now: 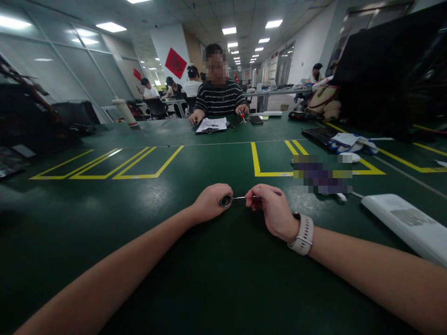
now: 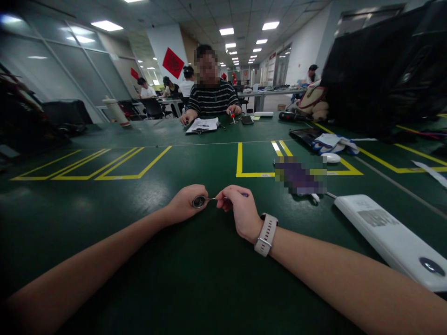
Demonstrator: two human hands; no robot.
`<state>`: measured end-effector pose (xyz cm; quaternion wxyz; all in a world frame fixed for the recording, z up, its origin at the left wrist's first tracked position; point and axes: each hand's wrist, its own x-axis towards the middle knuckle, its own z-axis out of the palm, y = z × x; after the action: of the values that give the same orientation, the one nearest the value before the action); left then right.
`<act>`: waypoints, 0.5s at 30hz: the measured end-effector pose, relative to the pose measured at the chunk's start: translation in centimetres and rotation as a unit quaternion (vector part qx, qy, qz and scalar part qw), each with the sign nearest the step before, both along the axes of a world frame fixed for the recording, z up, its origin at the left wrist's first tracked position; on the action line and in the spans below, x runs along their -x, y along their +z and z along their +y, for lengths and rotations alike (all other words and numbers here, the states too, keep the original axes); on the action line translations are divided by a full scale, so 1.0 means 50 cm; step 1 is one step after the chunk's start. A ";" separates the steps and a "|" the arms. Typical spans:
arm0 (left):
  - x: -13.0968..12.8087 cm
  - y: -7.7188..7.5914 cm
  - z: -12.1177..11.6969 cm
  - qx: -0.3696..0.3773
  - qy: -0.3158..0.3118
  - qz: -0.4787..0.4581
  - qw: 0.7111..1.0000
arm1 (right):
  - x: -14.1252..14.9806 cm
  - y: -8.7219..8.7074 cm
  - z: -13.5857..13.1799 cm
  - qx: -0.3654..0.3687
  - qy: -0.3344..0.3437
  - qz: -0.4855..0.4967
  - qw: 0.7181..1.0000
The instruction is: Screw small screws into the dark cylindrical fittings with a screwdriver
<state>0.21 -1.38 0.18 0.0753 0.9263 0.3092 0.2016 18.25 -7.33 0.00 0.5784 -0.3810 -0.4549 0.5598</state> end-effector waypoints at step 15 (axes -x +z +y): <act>0.000 0.002 -0.003 0.006 -0.003 0.015 1.000 | 0.006 0.003 -0.004 0.007 0.024 -0.017 1.000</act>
<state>0.23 -1.54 0.27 0.0766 0.9296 0.3091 0.1853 17.96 -7.52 0.15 0.5539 -0.3838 -0.4699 0.5702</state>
